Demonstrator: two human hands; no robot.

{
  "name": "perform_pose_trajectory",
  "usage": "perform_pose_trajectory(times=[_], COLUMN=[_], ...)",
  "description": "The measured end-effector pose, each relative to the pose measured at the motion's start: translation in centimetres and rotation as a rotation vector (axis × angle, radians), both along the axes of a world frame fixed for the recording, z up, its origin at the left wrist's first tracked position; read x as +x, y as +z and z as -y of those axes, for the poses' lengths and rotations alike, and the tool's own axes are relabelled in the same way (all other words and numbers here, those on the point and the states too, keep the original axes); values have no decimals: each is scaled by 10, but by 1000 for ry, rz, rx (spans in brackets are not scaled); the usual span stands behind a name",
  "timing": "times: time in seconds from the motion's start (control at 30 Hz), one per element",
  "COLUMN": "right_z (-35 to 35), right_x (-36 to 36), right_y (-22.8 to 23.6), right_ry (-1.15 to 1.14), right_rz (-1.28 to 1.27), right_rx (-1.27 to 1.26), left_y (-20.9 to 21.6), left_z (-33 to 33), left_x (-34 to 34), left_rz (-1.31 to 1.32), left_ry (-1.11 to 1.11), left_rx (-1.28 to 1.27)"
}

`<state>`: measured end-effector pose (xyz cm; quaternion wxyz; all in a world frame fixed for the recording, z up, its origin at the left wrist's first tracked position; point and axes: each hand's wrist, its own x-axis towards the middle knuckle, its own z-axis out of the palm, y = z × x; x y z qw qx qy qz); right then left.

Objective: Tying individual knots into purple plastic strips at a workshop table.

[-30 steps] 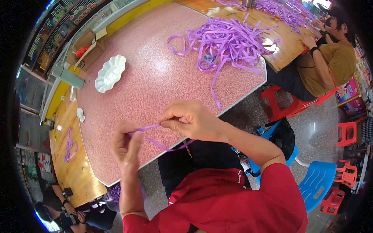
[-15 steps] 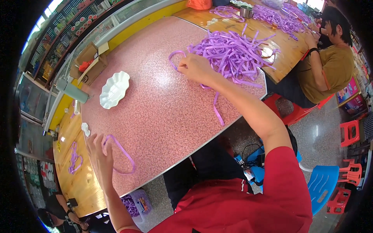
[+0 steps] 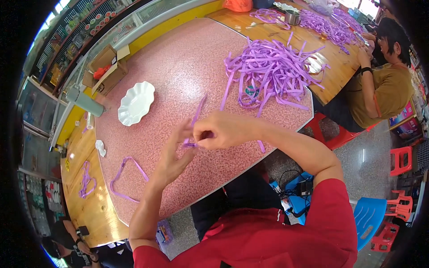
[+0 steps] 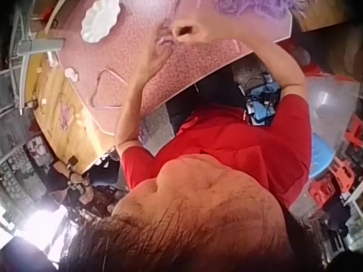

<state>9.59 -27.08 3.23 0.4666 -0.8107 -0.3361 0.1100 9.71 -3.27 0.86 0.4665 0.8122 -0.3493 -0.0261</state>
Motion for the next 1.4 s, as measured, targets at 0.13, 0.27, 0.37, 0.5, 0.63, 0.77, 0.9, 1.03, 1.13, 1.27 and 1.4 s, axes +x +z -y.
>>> perform_pose_trajectory(times=[0.13,0.27,0.37,0.5,0.63,0.77,0.9,1.03,1.13,1.27,1.4], right_z=[40,81,98,91,52,-32,-52,-55,-60,-54,-53], right_x=[1,18,28,37,41,22,21,23,21,10,7], right_y=[3,-1,-3,9,-20,-27,-12,-14,-20,-2,-9], right_ry=[-151,-173,-347,-682,-730,-224,-120,-157,-196,-168,-187], right_rz=[-35,-5,-50,38,817,462,-268,-242,-259,-207,14], right_rx=[52,11,52,-411,-586,136,173,143,363,377,300], left_y=[-9,-4,-12,-18,-17,2,7,8,11,6,4], left_z=[-19,-48,-66,-75,-57,-29,-29,-31,-33,-40,-38], left_x=[5,8,12,13,14,10,13,11,9,14,15], left_rz=[-517,-643,-552,-506,-501,-549,-533,-491,-568,-723,-891], left_ry=[-35,16,139,214,242,107,93,117,172,140,110], left_rx=[-37,-214,-300,-284,-177,-135,-157,-182,-335,-421,-501])
